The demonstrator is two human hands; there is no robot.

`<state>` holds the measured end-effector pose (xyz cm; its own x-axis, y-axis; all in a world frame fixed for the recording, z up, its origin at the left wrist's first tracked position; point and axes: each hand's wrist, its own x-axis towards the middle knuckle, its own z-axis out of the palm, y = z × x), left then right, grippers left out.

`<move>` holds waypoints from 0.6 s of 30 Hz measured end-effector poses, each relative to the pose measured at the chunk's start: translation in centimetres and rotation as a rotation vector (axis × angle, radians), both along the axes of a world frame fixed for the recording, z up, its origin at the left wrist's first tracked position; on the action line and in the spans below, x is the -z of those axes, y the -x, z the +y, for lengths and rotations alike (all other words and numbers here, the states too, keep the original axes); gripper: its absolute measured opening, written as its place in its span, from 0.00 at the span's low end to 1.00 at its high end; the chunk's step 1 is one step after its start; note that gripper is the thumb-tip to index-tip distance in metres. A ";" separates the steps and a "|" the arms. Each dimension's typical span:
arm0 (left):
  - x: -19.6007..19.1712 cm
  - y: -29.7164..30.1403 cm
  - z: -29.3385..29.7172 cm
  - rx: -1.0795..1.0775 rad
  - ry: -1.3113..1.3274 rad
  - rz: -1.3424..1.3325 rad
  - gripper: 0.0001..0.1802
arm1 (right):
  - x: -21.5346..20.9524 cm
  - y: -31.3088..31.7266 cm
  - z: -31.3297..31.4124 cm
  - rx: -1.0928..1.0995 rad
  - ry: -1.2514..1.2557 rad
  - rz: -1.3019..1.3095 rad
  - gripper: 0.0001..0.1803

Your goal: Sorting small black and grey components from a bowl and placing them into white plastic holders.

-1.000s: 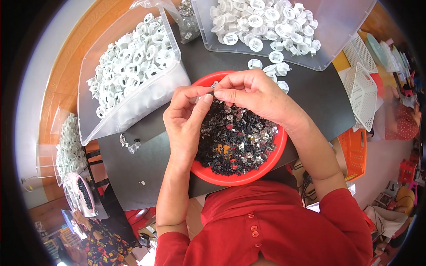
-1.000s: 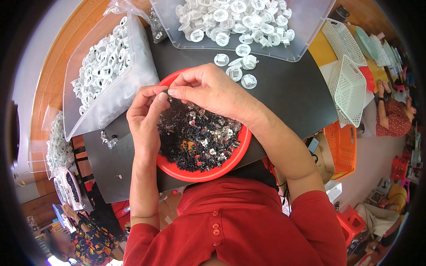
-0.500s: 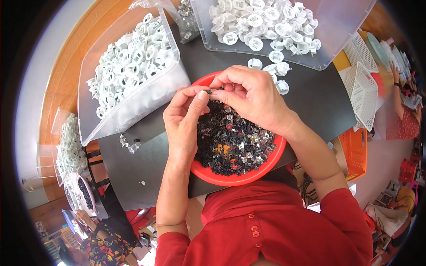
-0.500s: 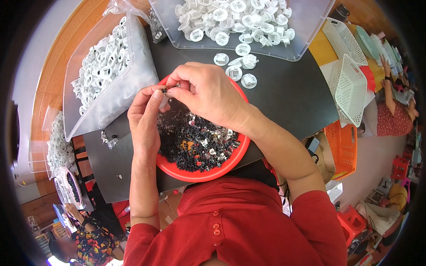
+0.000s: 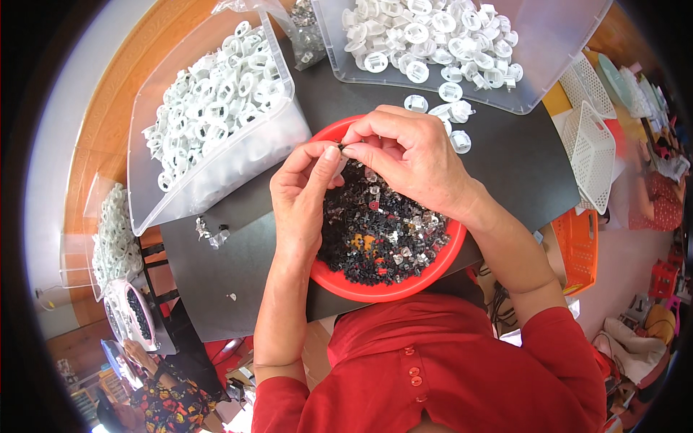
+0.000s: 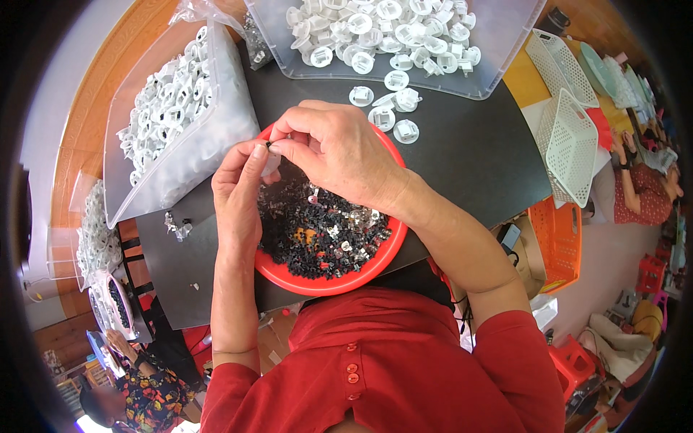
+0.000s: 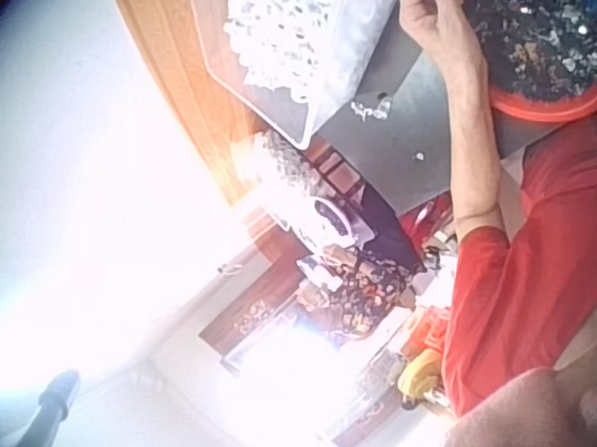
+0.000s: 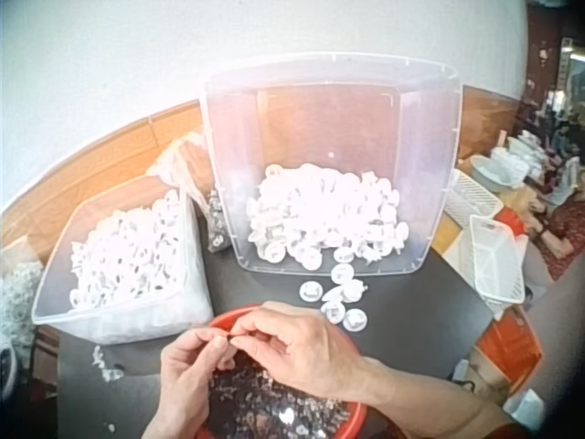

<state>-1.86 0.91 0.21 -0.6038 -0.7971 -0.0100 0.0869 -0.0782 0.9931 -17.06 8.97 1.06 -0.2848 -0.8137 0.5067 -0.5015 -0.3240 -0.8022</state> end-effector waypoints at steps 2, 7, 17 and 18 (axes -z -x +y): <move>-0.1 0.0 0.0 0.002 -0.003 -0.004 0.09 | 0.1 0.0 -0.1 0.001 0.000 0.023 0.03; -0.2 0.0 0.1 0.007 -0.012 -0.006 0.10 | -0.1 -0.2 -0.1 0.013 0.001 0.031 0.04; -0.1 -0.2 -0.1 0.015 -0.030 -0.006 0.08 | 0.4 -0.2 -0.2 0.019 0.075 0.135 0.04; -0.1 -0.2 -0.1 0.011 -0.032 0.002 0.08 | 0.3 -0.2 -0.1 0.014 0.047 0.117 0.04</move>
<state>-1.65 0.78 0.27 -0.6126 -0.7897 -0.0341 0.0882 -0.1112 0.9899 -16.85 8.82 0.79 -0.2327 -0.7847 0.5745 -0.5960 -0.3517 -0.7218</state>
